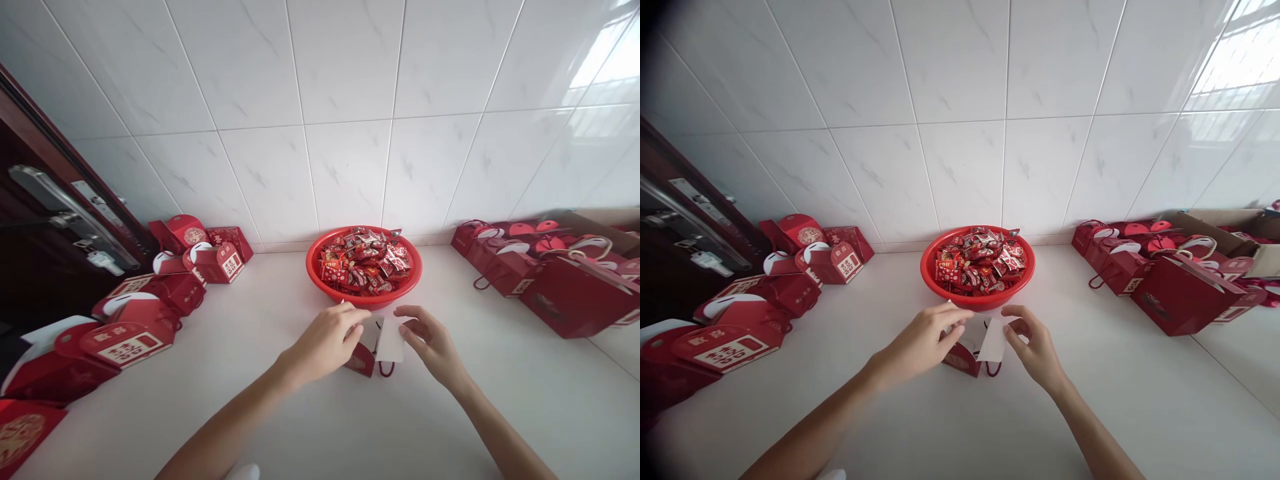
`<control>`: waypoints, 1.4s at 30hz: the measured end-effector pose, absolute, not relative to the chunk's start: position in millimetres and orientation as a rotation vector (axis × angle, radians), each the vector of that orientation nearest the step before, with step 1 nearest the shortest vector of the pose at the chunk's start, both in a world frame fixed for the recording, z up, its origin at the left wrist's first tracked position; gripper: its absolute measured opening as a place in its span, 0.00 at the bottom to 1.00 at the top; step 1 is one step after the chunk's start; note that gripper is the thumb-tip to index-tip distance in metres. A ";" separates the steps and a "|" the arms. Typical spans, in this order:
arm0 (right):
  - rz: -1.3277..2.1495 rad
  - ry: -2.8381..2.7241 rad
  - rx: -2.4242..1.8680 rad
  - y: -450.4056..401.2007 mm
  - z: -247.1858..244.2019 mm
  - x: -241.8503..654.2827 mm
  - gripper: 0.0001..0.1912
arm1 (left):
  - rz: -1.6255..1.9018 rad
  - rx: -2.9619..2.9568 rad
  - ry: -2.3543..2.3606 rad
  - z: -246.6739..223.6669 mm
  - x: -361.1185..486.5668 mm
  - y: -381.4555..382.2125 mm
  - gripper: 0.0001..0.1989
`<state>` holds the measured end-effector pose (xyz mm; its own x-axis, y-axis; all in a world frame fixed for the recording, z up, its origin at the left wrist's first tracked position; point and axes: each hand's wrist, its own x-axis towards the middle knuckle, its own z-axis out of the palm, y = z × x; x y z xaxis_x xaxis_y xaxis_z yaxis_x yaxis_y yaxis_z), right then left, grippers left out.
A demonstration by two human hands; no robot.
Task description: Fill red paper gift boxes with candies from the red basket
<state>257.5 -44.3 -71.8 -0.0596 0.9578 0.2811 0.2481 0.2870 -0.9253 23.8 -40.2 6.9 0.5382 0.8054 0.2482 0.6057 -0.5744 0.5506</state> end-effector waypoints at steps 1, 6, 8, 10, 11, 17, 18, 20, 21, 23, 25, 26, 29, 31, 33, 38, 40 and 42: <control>0.897 -1.530 -1.160 -43.9 -72.6 257.7 0.17 | 0.638 2.383 1.153 9.6 19.4 -38.1 0.15; 0.931 -1.548 -1.116 -40.8 -75.7 256.1 0.19 | 0.321 2.456 1.036 14.5 6.7 -35.5 0.24; 0.921 -1.559 -1.097 -39.9 -77.2 254.3 0.19 | 0.250 2.464 1.065 11.2 5.7 -36.7 0.31; 0.908 -1.573 -1.094 -39.8 -78.4 252.2 0.17 | 0.230 2.455 1.126 6.5 5.4 -39.1 0.36; 0.902 -1.587 -1.096 -40.0 -78.7 251.1 0.17 | 0.224 2.445 1.156 4.2 5.2 -40.8 0.37; 0.893 -1.737 -1.132 -35.7 -73.2 246.1 0.14 | 0.252 2.389 1.277 -5.3 2.9 -52.7 0.40; 0.867 -1.780 -1.137 -33.3 -70.3 246.1 0.14 | 0.274 2.386 1.279 -6.8 3.4 -53.2 0.41; 0.793 -1.887 -1.130 -27.6 -61.6 247.1 0.14 | 0.324 2.385 1.289 -9.9 5.6 -52.2 0.44; 0.757 -1.950 -1.117 -24.6 -55.8 247.9 0.14 | 0.348 2.382 1.301 -11.3 6.9 -51.1 0.46; 0.692 -2.085 -1.070 -18.5 -41.7 250.1 0.14 | 0.379 2.366 1.320 -13.5 9.4 -49.1 0.49; 0.642 -2.198 -1.020 -12.3 -25.6 252.6 0.13 | 0.388 2.345 1.317 -13.9 10.7 -48.6 0.49; 0.616 -2.229 -1.003 -8.9 -17.6 253.8 0.13 | 0.388 2.336 1.307 -13.2 10.7 -49.1 0.48; 0.510 -2.214 -0.987 5.1 2.7 257.1 0.13 | 0.406 2.316 1.248 -6.4 9.3 -51.3 0.37; 0.473 -2.180 -1.016 18.8 10.9 257.5 0.11 | 0.453 2.303 1.152 2.1 7.3 -49.6 0.25; 0.473 -2.181 -1.098 35.6 14.0 254.2 0.09 | 0.535 2.259 1.044 12.5 4.3 -41.8 0.18; 0.366 -2.317 -1.490 71.4 5.7 224.5 0.04 | 0.795 2.087 1.093 27.8 -4.6 9.0 0.13; 0.309 -2.380 -1.603 77.5 0.3 209.3 0.12 | 0.833 2.057 1.150 25.1 -6.4 34.3 0.13; 0.242 -2.401 -1.662 79.8 -4.7 198.2 0.17 | 0.802 2.051 1.168 19.3 -6.8 56.0 0.13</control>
<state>198.2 79.8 -4.7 -0.3414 0.9365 0.0795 0.9018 0.3502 -0.2531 -6.8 56.0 19.3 0.4197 0.8870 0.1925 0.4985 -0.4025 0.7678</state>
